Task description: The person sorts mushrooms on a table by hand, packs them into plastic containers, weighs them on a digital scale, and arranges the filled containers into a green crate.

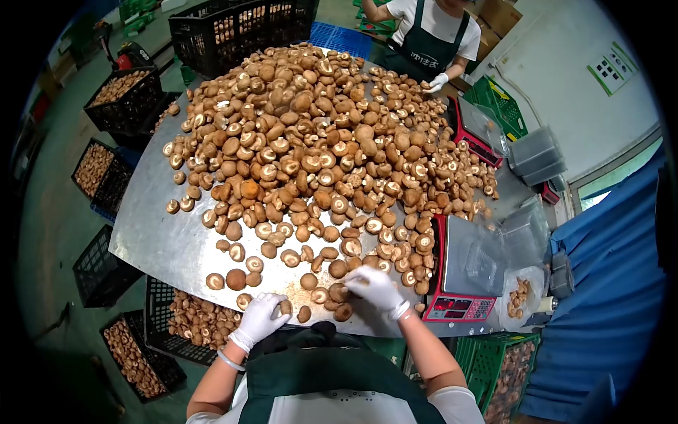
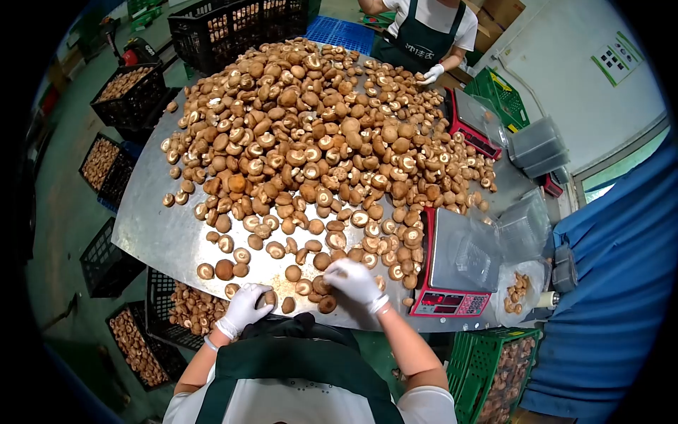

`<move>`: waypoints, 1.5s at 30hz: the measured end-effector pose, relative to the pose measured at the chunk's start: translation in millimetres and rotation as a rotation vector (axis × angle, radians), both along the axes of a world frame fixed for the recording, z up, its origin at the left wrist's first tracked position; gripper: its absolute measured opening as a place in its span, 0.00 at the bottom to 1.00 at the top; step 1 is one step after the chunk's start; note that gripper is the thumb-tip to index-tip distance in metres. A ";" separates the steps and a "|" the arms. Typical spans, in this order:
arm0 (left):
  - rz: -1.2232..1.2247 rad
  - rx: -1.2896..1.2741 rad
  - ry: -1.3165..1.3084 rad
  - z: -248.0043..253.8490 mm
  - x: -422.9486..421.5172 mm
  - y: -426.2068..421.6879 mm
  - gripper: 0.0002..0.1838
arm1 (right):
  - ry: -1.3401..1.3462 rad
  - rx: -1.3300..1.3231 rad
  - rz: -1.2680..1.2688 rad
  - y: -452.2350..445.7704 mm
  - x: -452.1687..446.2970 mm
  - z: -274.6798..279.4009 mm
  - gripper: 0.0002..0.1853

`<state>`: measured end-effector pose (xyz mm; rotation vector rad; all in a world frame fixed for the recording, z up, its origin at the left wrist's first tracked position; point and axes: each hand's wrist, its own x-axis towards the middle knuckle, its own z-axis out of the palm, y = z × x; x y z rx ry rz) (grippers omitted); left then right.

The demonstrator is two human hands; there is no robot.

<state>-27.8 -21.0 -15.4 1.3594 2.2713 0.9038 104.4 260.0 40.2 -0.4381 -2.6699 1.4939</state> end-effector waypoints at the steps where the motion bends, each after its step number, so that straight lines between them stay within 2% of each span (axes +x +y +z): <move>1: 0.037 -0.018 -0.005 5.1 -1.7 -1.1 0.20 | 0.056 0.349 0.024 -13.5 7.5 -4.9 0.15; 2: 0.073 -0.038 -0.010 8.6 -3.8 -2.0 0.20 | 0.054 0.349 0.019 -25.8 11.1 -11.6 0.15; 4: 0.100 0.014 0.027 10.9 -11.2 -3.5 0.20 | -0.219 0.627 0.010 -46.2 11.7 -23.9 0.15; 6: 0.082 -0.108 0.087 10.6 -19.9 -6.6 0.23 | -0.259 0.634 -0.010 -48.8 7.0 -26.7 0.12; 8: 0.088 -0.082 0.098 15.4 -20.6 -5.8 0.25 | -0.092 0.399 -0.130 -42.7 7.0 -41.8 0.09; 9: 0.092 -0.032 0.170 21.4 -18.7 -2.5 0.25 | -0.142 0.172 -0.147 -37.2 7.6 -41.9 0.08; 10: 0.096 0.020 0.238 26.1 -15.8 2.1 0.26 | -0.137 0.174 -0.151 -33.9 6.9 -43.4 0.08; 12: 0.050 0.065 0.113 32.3 -8.5 12.2 0.27 | -0.030 -0.704 -0.287 -31.3 4.9 -39.2 0.12; 13: 0.013 0.066 0.094 36.1 -3.5 18.4 0.28 | -0.078 -0.984 -0.361 -30.6 7.2 -36.1 0.13; 14: -0.023 0.067 0.077 44.1 1.4 26.0 0.29 | -0.076 -0.984 -0.361 -35.7 7.6 -28.0 0.13; 15: -0.011 0.091 0.011 53.8 6.7 34.8 0.31 | 0.011 -0.861 -0.294 -42.5 6.1 -22.0 0.14; 18: 0.007 0.219 -0.054 64.4 15.4 58.7 0.32 | -0.018 -1.319 -0.250 -47.6 0.4 -35.6 0.22; 21: 0.019 0.250 -0.010 60.2 12.3 71.4 0.28 | 0.001 -1.391 -0.088 -51.7 3.6 -28.8 0.28; 24: 0.049 0.291 -0.144 66.9 5.7 75.4 0.24 | 0.057 -1.455 -0.207 -60.9 -0.8 -28.4 0.25; 26: 0.061 0.214 -0.306 60.2 2.9 72.8 0.22 | 0.017 -1.481 -0.201 -61.7 2.3 -23.5 0.25; 27: 0.058 0.213 -0.305 58.0 2.0 72.0 0.22 | -0.030 -1.505 -0.191 -61.2 3.3 -22.6 0.24; 29: 0.064 0.207 -0.466 56.8 2.1 70.6 0.22 | 0.006 -1.513 -0.192 -64.9 -0.6 -22.9 0.23; 30: 0.058 0.204 -0.466 57.9 4.5 71.0 0.22 | 0.038 -1.519 -0.189 -67.5 -3.9 -21.2 0.23; 31: 0.046 0.229 -0.417 59.8 8.2 71.5 0.23 | 0.026 -1.388 -0.284 -71.2 -3.5 -18.1 0.22; 32: 0.036 0.256 -0.367 61.2 10.7 71.4 0.24 | 0.027 -1.389 -0.286 -66.6 -1.9 -10.4 0.22; 34: 0.015 0.242 -0.342 55.9 4.6 59.6 0.27 | -0.014 -0.880 -0.222 -40.1 11.5 6.8 0.21; 36: 0.234 0.189 -0.463 62.3 -3.5 41.4 0.26 | 0.241 -0.556 -0.284 9.1 31.2 31.5 0.19; 37: 0.309 0.188 -0.448 64.1 -11.5 28.7 0.25 | 0.184 -0.574 -0.702 26.6 32.3 75.5 0.17; 38: 0.355 0.265 -0.382 68.5 -17.5 16.4 0.23 | 0.222 -0.525 -0.859 52.4 47.5 89.4 0.16; 39: 0.434 0.233 -0.419 61.5 -24.8 -0.8 0.23 | 0.460 -0.280 -0.839 81.2 68.5 81.4 0.15; 40: 0.537 0.251 -0.403 38.2 -31.1 -20.9 0.21 | 0.426 -0.164 -0.979 105.1 87.6 87.2 0.14; 42: 0.618 0.260 -0.430 41.2 -39.1 -44.1 0.19 | 0.447 -0.046 -1.075 148.8 124.2 80.2 0.14; 44: 0.674 0.262 -0.467 34.9 -42.1 -62.1 0.19 | 0.410 0.116 -1.101 198.3 157.7 46.4 0.12; 45: 0.687 0.281 -0.484 43.5 -39.1 -61.9 0.18 | 0.340 0.340 -1.092 233.3 183.3 12.4 0.14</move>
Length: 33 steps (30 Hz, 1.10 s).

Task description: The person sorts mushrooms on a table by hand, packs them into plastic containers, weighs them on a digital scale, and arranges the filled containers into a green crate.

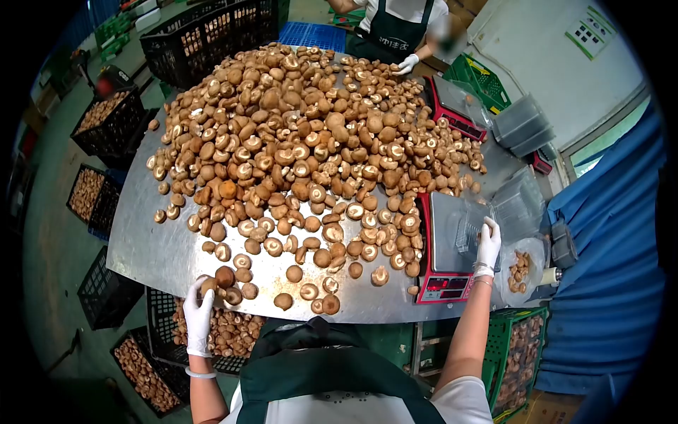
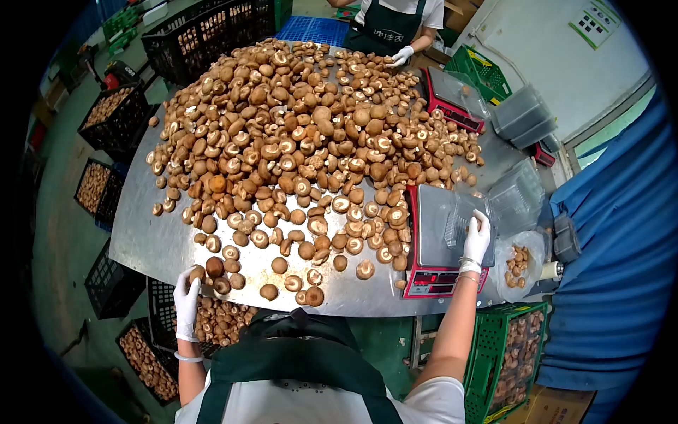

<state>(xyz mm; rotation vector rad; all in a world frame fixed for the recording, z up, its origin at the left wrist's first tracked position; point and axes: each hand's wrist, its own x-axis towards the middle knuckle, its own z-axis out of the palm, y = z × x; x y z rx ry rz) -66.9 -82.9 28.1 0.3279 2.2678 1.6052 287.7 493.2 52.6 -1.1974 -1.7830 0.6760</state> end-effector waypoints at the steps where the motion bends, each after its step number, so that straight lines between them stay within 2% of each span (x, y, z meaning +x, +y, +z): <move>1: 0.008 0.000 -0.001 -0.5 0.6 -2.2 0.18 | -0.001 0.000 0.008 -4.9 1.9 1.8 0.14; 3: -0.078 -0.137 0.010 -0.8 1.1 -11.2 0.17 | -0.425 0.154 -0.102 -17.4 -3.4 13.5 0.15; 4: -0.114 -0.112 -0.065 1.3 0.7 -16.1 0.17 | -0.417 0.265 -0.065 -25.1 -7.2 19.7 0.17; 5: -0.148 -0.226 -0.087 5.2 -1.7 -23.2 0.17 | -0.404 0.347 -0.046 -44.3 -21.0 33.1 0.17; 7: 0.025 -0.144 -0.095 -12.4 -14.0 -41.3 0.18 | -0.213 0.218 0.073 -102.3 -58.5 56.1 0.16; 9: 0.161 -0.234 0.136 -38.6 -36.1 -62.5 0.15 | -0.271 0.101 0.432 -159.7 -88.4 59.6 0.17; 11: 0.250 -0.292 0.161 -46.3 -51.1 -60.8 0.14 | -0.554 -0.113 0.765 -206.7 -103.9 34.8 0.26; 12: 0.239 -0.327 0.211 -37.9 -52.5 -47.7 0.15 | -0.696 -0.163 0.959 -221.5 -106.4 19.3 0.35; 13: 0.193 -0.328 0.222 -83.2 -68.1 -56.2 0.14 | -0.801 -0.219 1.045 -235.9 -107.5 -2.5 0.47; 14: 0.142 -0.297 0.133 -68.6 -64.4 -35.4 0.14 | -0.978 -0.270 1.075 -247.4 -117.9 -11.4 0.52; 15: 0.090 -0.266 0.045 -51.1 -59.6 -14.0 0.14 | -0.903 -0.151 1.091 -260.1 -123.3 -23.6 0.55; 16: 0.076 -0.140 0.052 -98.2 -68.7 -11.6 0.16 | -0.909 -0.212 1.061 -269.3 -129.8 -34.3 0.57; 17: -0.019 -0.099 -0.029 -84.5 -65.4 5.8 0.17 | -0.790 -0.170 1.114 -273.4 -134.3 -58.3 0.57; 19: -0.177 -0.150 0.000 -71.7 -53.9 35.0 0.17 | -0.633 -0.166 1.182 -288.8 -161.6 -80.4 0.57; 20: -0.228 -0.129 0.018 -62.7 -45.8 47.4 0.17 | -0.792 -0.274 1.184 -299.9 -182.3 -61.9 0.56; 21: -0.278 -0.109 0.038 -57.3 -40.2 54.0 0.16 | -0.520 -0.124 1.268 -306.2 -192.2 -90.8 0.56; 22: -0.308 -0.175 0.093 -63.1 -40.1 55.1 0.15 | -0.752 -0.247 1.270 -318.6 -210.7 -70.3 0.57; 23: -0.352 -0.195 0.048 -59.5 -39.7 53.8 0.14 | -0.643 -0.227 1.335 -327.5 -224.2 -74.2 0.57; 25: -0.382 -0.162 -0.028 -77.3 -42.2 41.3 0.15 | -0.672 -0.210 1.391 -349.8 -246.8 -84.1 0.57; 27: -0.369 -0.216 -0.119 -73.9 -43.7 21.7 0.17 | -0.531 -0.193 1.481 -368.3 -260.7 -96.4 0.56; 29: -0.476 -0.335 -0.117 -61.0 -46.3 -5.0 0.20 | -0.470 -0.348 1.596 -385.9 -269.1 -100.5 0.55; 31: -0.608 -0.406 -0.138 -91.0 -56.2 -48.3 0.21 | -0.566 -0.418 1.730 -398.3 -274.8 -80.2 0.53; 33: -0.713 -0.533 -0.258 -45.4 -56.2 -62.3 0.19 | -0.358 -0.552 1.900 -407.6 -276.8 -81.8 0.48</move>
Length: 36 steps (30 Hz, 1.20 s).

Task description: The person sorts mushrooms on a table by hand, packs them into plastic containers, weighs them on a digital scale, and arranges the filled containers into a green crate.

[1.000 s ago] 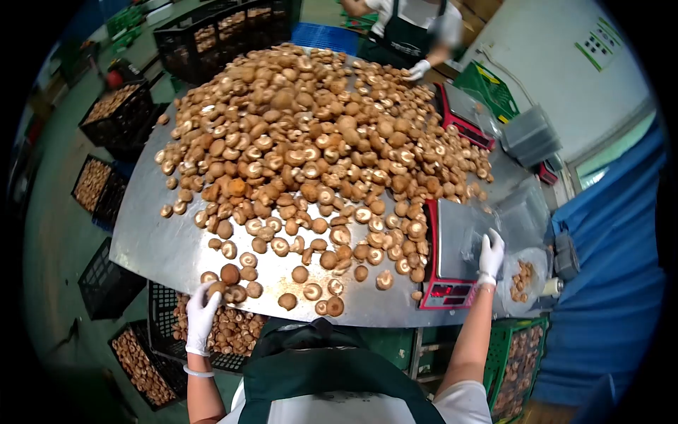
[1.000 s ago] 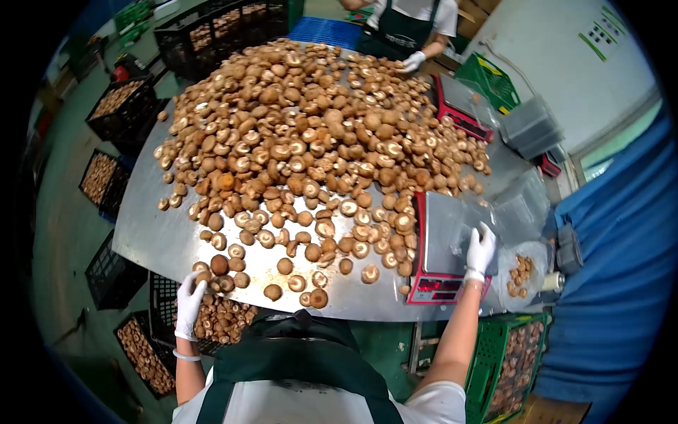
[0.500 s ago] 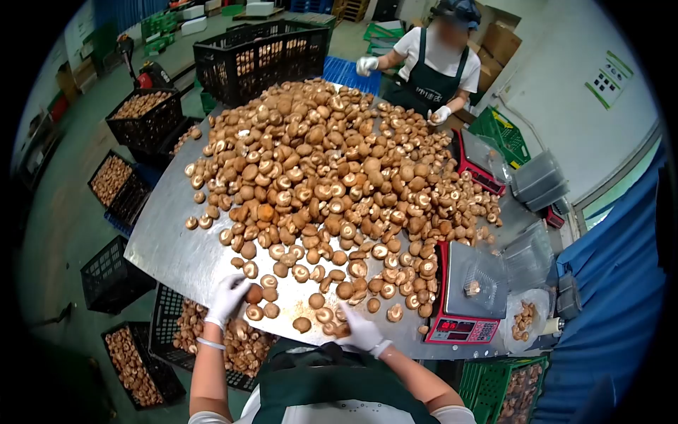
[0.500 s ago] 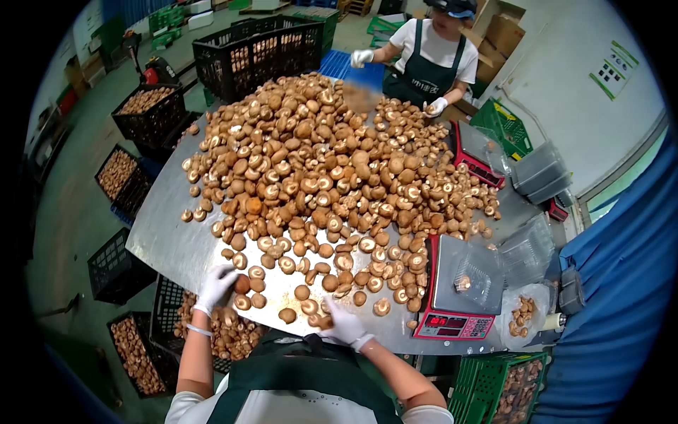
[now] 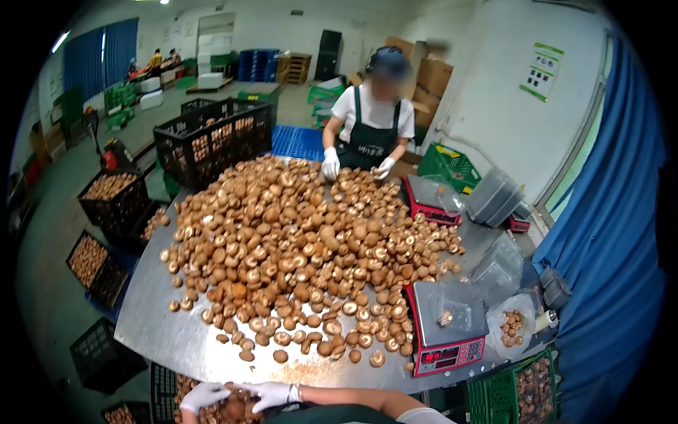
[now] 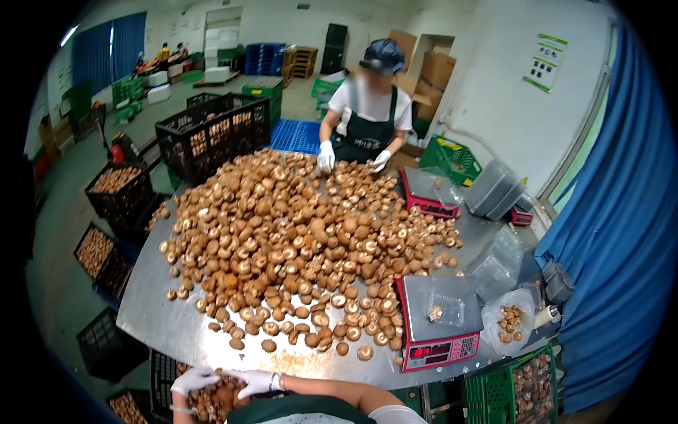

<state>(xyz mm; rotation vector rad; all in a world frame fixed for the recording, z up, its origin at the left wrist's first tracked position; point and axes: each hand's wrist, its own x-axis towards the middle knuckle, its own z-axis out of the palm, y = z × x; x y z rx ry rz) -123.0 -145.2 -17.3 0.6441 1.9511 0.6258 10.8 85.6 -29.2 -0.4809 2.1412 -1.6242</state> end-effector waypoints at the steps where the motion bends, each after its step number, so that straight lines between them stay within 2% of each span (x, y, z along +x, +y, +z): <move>1: 0.111 0.071 0.043 12.6 -0.3 -6.0 0.17 | -0.107 0.045 0.076 2.0 -5.2 -3.8 0.46; 2: 0.225 0.140 0.082 17.4 -2.0 -9.8 0.15 | -0.217 0.085 0.153 5.6 -11.9 -5.3 0.45; 3: 0.404 0.243 0.030 14.4 -10.8 -12.4 0.12 | -0.054 0.130 0.126 14.8 -13.9 1.6 0.40; 4: 0.523 0.305 0.036 10.3 -22.3 -13.3 0.15 | 0.002 0.180 0.116 25.6 -20.0 8.1 0.37; 6: 0.845 0.532 0.029 -13.6 -43.0 -7.5 0.15 | -0.078 0.317 0.137 51.8 -34.4 35.2 0.35; 7: 0.935 0.665 0.008 -22.2 -51.8 -0.6 0.16 | 0.056 0.358 0.083 68.9 -36.9 37.9 0.32; 8: 1.035 0.722 -0.016 -42.5 -67.3 4.4 0.18 | 0.004 0.289 0.048 83.7 -44.8 46.5 0.31; 10: 1.167 0.699 -0.065 -55.2 -88.3 20.4 0.21 | 0.151 0.296 -0.066 116.9 -60.0 67.5 0.31; 12: 1.294 0.816 -0.167 -62.6 -104.1 45.7 0.23 | 0.050 0.513 -0.158 146.5 -78.1 102.2 0.32; 13: 1.282 0.865 -0.233 -73.6 -117.1 52.5 0.27 | 0.204 0.490 -0.261 162.9 -92.9 76.9 0.33; 14: 1.220 0.871 -0.284 -72.3 -123.7 63.0 0.30 | 0.175 0.549 -0.256 181.4 -109.0 78.7 0.34; 16: 1.204 0.902 -0.386 -31.8 -119.8 96.8 0.32 | 0.272 0.559 -0.377 203.7 -134.9 88.8 0.35; 17: 1.181 0.949 -0.386 -53.5 -133.2 103.8 0.33 | 0.353 0.573 -0.431 212.5 -150.5 86.2 0.36; 19: 1.058 1.059 -0.491 -53.7 -148.4 125.6 0.34 | 0.506 0.658 -0.499 228.7 -183.1 81.3 0.37; 20: 0.960 1.115 -0.594 -30.6 -144.9 141.9 0.34 | 0.575 0.728 -0.509 234.4 -197.0 80.5 0.37; 22: 1.111 1.079 -0.638 -48.4 -160.5 160.0 0.34 | 0.562 0.839 -0.441 240.1 -222.5 84.7 0.37; 26: 1.106 1.104 -0.653 -43.4 -175.8 178.3 0.36 | 0.450 0.990 -0.302 248.6 -263.4 82.8 0.40; 30: 1.116 1.020 -0.617 -55.1 -190.4 188.7 0.38 | 0.528 1.236 -0.327 234.0 -277.8 75.5 0.45; 32: 0.908 1.099 -0.685 -39.2 -191.9 209.8 0.37 | 0.520 1.228 -0.359 228.8 -283.1 67.8 0.46; 33: 0.875 1.112 -0.768 -36.5 -194.6 218.4 0.37 | 0.612 1.247 -0.405 226.3 -282.3 63.0 0.47; 34: 0.913 1.119 -0.756 -9.3 -183.5 233.8 0.37 | 0.607 1.210 -0.417 223.9 -279.7 63.3 0.47; 36: 0.892 1.081 -0.857 11.5 -177.7 249.6 0.36 | 0.638 1.182 -0.441 224.1 -273.7 62.2 0.48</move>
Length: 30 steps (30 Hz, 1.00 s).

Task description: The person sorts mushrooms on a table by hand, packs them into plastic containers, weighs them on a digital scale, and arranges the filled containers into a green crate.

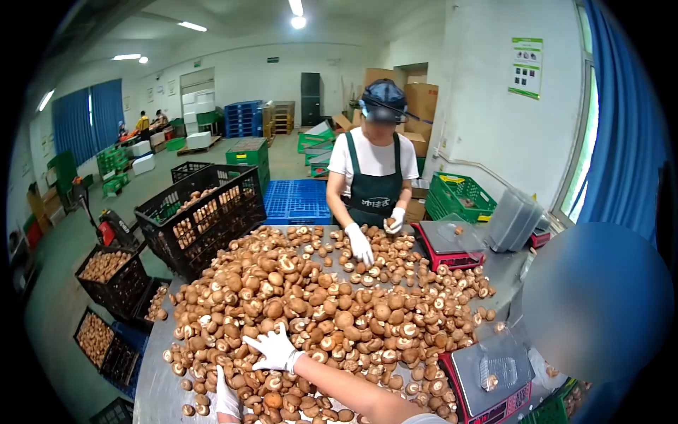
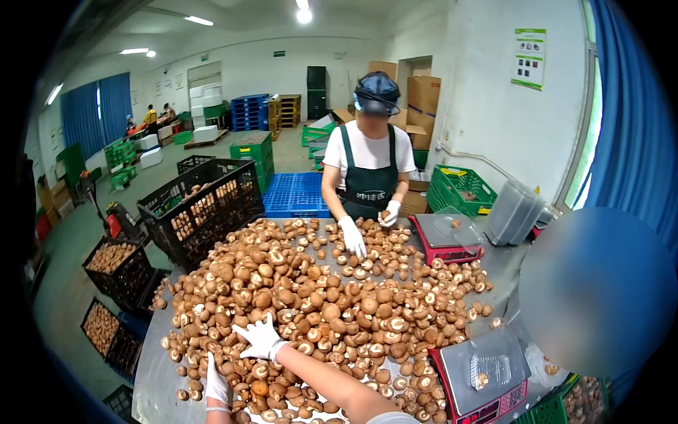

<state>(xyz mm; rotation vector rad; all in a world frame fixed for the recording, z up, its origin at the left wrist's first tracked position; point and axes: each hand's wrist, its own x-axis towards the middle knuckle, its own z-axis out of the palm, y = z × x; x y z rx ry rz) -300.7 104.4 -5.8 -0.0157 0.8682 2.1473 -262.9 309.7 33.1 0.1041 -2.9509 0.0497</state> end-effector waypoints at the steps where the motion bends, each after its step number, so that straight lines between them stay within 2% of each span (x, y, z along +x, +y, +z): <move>1: -0.035 -0.017 -0.018 -4.1 -2.3 0.2 0.36 | -0.050 -0.016 0.008 1.6 0.1 -0.9 0.49; 2: -0.068 -0.035 -0.036 -7.9 -4.6 -0.7 0.36 | -0.101 -0.038 0.014 3.3 0.3 -1.8 0.48; 3: -0.022 -0.131 0.001 17.1 8.6 4.3 0.37 | -0.153 -0.051 0.013 4.2 0.3 2.1 0.48; 4: -0.029 -0.133 0.007 19.7 9.7 5.7 0.37 | -0.207 -0.063 0.015 4.9 0.5 5.7 0.48; 7: -0.048 -0.141 -0.008 24.5 13.6 6.8 0.38 | -0.040 -0.010 -0.016 0.9 1.0 -12.3 0.48; 8: -0.038 -0.235 -0.004 26.2 14.7 7.0 0.39 | -0.037 -0.014 -0.020 -0.3 3.3 -9.0 0.48; 10: -0.014 -0.418 0.007 29.0 14.3 9.2 0.41 | -0.217 -0.069 -0.021 -0.8 8.7 -1.6 0.47; 11: -0.114 -0.278 -0.031 24.0 13.9 8.1 0.42 | -0.166 -0.057 -0.016 -1.1 12.8 -4.0 0.46; 15: -0.139 -0.397 0.035 40.7 32.9 13.3 0.40 | -0.355 -0.196 -0.013 4.4 36.7 -0.2 0.50; 16: -0.133 -0.438 0.071 32.8 31.4 15.5 0.39 | -0.293 -0.158 -0.005 4.9 40.7 -13.7 0.48; 18: -0.117 -0.357 0.120 -43.3 4.4 18.2 0.38 | -0.322 -0.153 -0.029 5.8 60.1 -5.9 0.48; 19: -0.103 -0.392 0.161 -35.3 14.1 23.6 0.38 | -0.361 -0.207 -0.053 8.6 70.3 1.7 0.47; 20: -0.091 -0.436 0.203 13.7 42.1 30.6 0.36 | -0.275 -0.217 -0.040 12.4 80.1 -1.4 0.46; 22: -0.108 -0.266 0.251 -14.1 39.0 40.2 0.35 | -0.169 -0.198 -0.023 14.9 103.4 2.1 0.44; 23: -0.156 -0.269 0.207 16.7 56.5 43.3 0.32 | -0.151 -0.188 -0.030 16.5 116.2 6.5 0.43; 24: -0.133 -0.386 0.174 43.4 73.8 49.4 0.29 | -0.177 -0.253 -0.051 20.3 129.5 10.9 0.42; 26: -0.197 -0.420 0.368 23.1 68.8 66.5 0.25 | -0.091 -0.271 -0.032 32.4 148.7 -6.1 0.43; 27: -0.169 -0.402 0.576 15.9 66.8 73.7 0.24 | -0.011 -0.277 -0.016 36.1 160.3 -2.1 0.42; 28: -0.282 -0.340 0.597 7.8 73.7 67.5 0.28 | -0.016 -0.317 -0.043 39.4 169.1 2.3 0.40; 30: -0.372 -0.412 0.821 22.6 90.2 67.7 0.28 | -0.013 -0.411 -0.083 46.7 188.2 5.4 0.38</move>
